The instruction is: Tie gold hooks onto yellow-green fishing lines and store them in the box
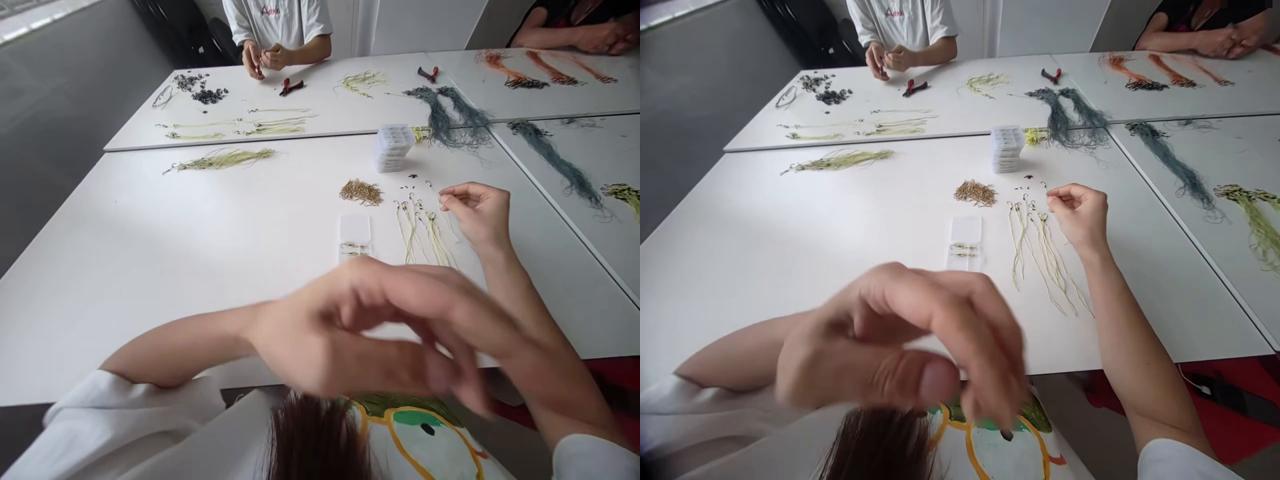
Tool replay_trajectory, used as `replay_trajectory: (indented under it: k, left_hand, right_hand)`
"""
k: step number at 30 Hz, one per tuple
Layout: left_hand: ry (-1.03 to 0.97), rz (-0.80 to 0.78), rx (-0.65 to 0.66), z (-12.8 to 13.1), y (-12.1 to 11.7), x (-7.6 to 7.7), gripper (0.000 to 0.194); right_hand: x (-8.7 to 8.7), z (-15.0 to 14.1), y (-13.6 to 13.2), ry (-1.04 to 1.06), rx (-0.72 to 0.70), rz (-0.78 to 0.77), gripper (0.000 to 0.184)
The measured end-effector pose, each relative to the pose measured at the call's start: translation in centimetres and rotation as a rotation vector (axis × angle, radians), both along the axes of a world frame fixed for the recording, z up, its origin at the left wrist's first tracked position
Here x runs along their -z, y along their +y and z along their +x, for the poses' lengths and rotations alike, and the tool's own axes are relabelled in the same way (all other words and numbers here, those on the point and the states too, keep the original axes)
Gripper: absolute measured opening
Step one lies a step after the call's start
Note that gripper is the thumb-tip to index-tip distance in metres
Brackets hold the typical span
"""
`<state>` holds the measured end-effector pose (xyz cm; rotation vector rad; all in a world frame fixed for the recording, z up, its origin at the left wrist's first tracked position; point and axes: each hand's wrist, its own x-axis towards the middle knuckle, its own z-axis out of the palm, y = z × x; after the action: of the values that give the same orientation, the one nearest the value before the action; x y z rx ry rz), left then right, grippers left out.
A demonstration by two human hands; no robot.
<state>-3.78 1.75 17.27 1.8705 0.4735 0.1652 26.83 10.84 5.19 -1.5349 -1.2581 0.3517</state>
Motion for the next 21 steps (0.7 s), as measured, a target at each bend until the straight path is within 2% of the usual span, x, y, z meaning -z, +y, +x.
replay_trajectory:
  k: [2,4,7,9,11,15,18,21]
  left_hand:
    - [-0.105,-0.220,0.019,-0.9,1.2,-0.7,0.026]
    - [-0.058,-0.325,0.089,-1.9,1.3,-0.5,0.028]
    - [0.030,-0.336,0.252,-3.6,0.3,1.2,0.053]
    - [0.110,-0.273,0.381,-4.8,-0.6,2.8,0.067]
    - [0.218,-0.167,0.378,-5.8,-1.5,4.2,0.061]
    - [0.424,-0.077,0.280,-7.4,-2.8,6.0,0.032]
    - [0.515,0.008,0.201,-8.5,-3.3,6.0,0.026]
    - [0.588,0.067,0.118,-9.4,-3.3,5.2,0.027]
  right_hand:
    - [-0.1,-0.2,-0.3,-0.011,-0.010,0.016,0.012]
    - [-0.3,-0.4,-0.5,-0.021,-0.032,0.016,0.011]
    - [-0.3,-0.6,-0.8,-0.030,-0.067,0.001,0.012]
    - [-0.4,-0.8,-0.9,-0.028,-0.083,-0.007,0.012]
    - [-0.4,-1.0,-1.0,-0.029,-0.098,-0.013,0.013]
    - [-0.5,-1.4,-1.3,-0.037,-0.129,-0.026,0.012]
    - [-0.5,-1.7,-1.6,-0.049,-0.142,-0.038,0.012]
    - [-0.5,-1.9,-1.8,-0.068,-0.157,-0.018,0.012]
